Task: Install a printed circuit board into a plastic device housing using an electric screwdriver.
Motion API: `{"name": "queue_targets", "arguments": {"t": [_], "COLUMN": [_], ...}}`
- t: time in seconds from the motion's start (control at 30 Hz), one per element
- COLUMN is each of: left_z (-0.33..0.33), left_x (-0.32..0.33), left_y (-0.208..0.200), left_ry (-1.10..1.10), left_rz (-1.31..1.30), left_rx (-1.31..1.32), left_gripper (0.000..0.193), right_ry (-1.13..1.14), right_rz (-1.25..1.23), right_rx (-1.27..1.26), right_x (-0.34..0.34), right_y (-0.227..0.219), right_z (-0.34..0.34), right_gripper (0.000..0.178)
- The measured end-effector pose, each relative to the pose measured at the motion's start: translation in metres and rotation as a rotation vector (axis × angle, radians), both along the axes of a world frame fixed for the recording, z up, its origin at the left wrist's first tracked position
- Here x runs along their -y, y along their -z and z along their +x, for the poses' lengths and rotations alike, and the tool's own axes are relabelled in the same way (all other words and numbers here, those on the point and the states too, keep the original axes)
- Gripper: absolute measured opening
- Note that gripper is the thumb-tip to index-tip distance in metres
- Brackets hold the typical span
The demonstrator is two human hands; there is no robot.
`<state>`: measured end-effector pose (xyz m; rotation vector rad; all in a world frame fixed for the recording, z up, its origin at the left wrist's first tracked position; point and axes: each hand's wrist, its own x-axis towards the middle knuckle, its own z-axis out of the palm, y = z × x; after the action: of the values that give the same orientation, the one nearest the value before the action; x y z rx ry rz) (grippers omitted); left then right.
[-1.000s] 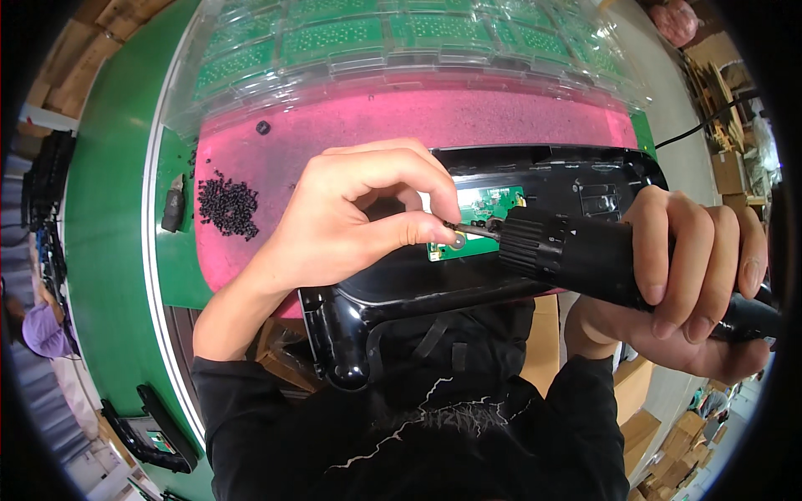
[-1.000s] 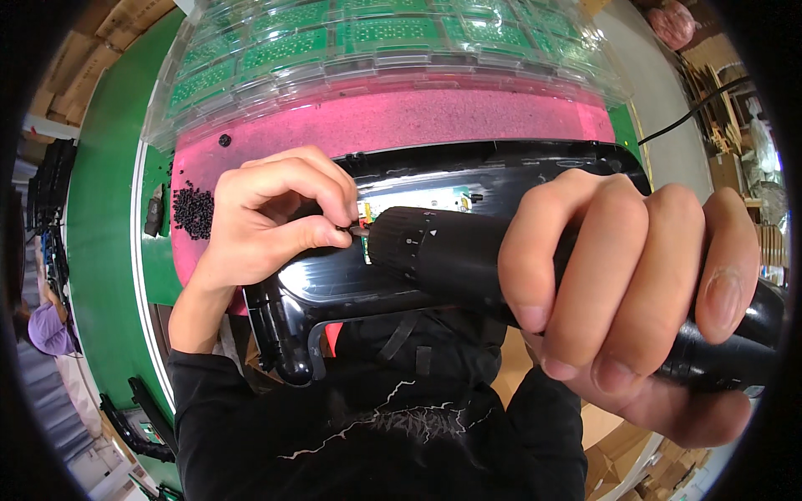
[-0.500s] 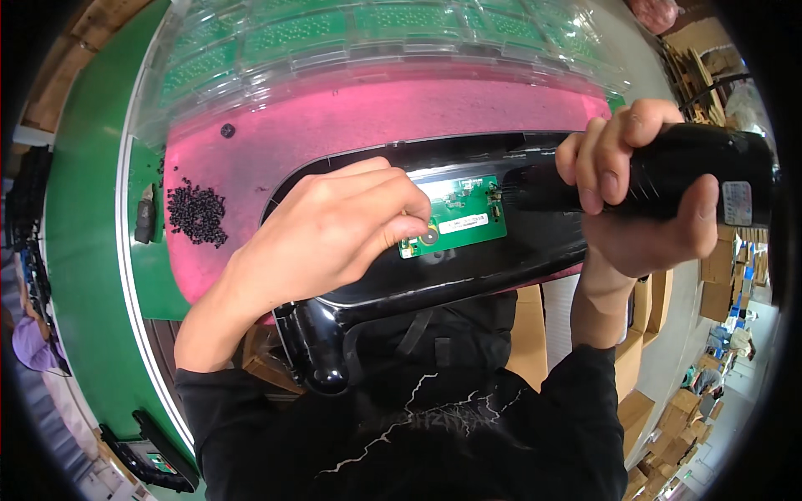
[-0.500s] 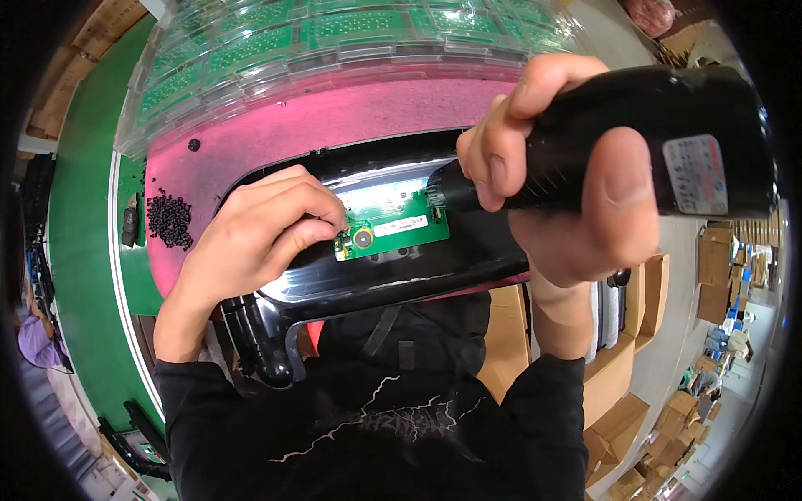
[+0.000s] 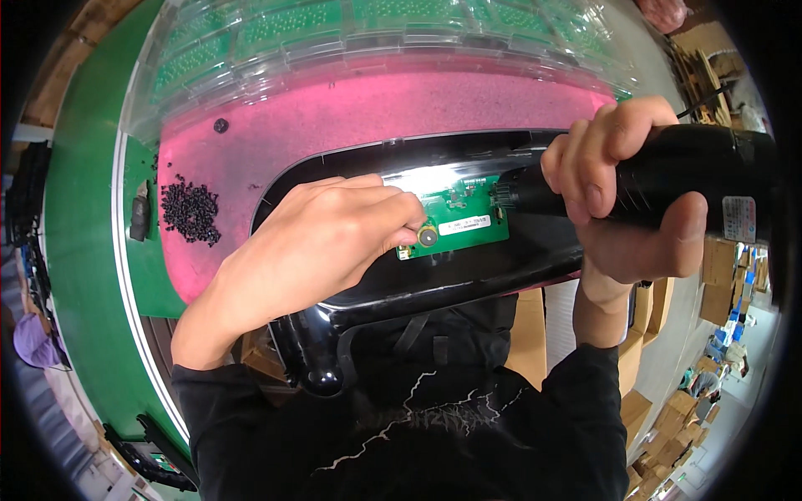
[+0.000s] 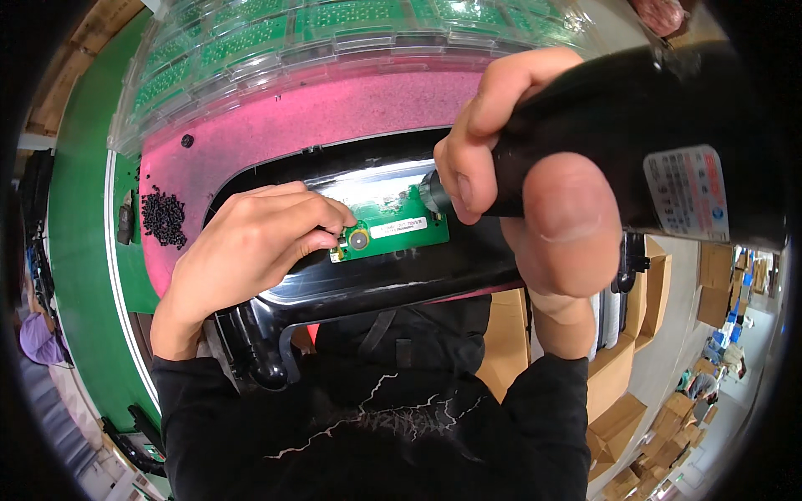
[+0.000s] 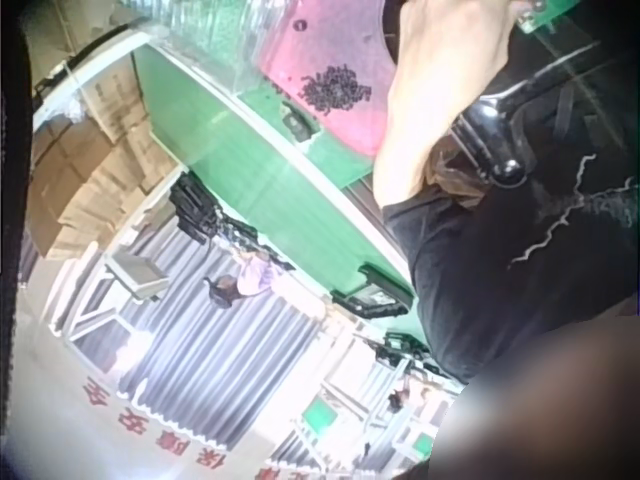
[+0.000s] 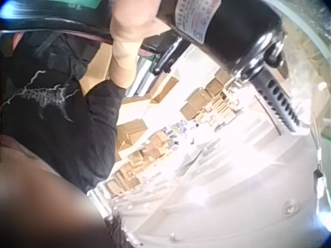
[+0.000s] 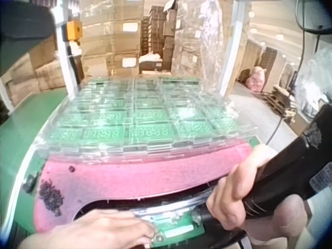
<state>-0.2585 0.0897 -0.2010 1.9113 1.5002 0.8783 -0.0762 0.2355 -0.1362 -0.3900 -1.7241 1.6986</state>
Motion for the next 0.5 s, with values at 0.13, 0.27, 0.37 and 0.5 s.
{"name": "queue_targets", "arguments": {"t": [0.13,0.27,0.37,0.5], "left_z": [-0.001,-0.001,-0.003,-0.008], "left_x": [0.002,0.005,0.011,0.013], "left_y": [-0.001,-0.005,-0.006,-0.014], "left_ry": [-0.004,-0.004,-0.024,-0.019], "left_rz": [0.03,0.001,0.016,0.017], "left_rx": [-0.005,-0.067,-0.041,-0.029], "left_gripper": [0.011,0.011,0.012,0.013], "right_ry": [0.009,0.051,0.065,-0.25], "right_rz": [0.079,0.048,0.089,-0.086], "right_rx": [0.076,0.026,0.003,-0.393], "right_x": [0.005,0.01,0.016,0.02], "right_y": [-0.001,0.002,-0.003,-0.024], "right_z": [-0.004,-0.005,-0.005,-0.009], "right_gripper": [0.058,0.06,0.061,0.051]}}
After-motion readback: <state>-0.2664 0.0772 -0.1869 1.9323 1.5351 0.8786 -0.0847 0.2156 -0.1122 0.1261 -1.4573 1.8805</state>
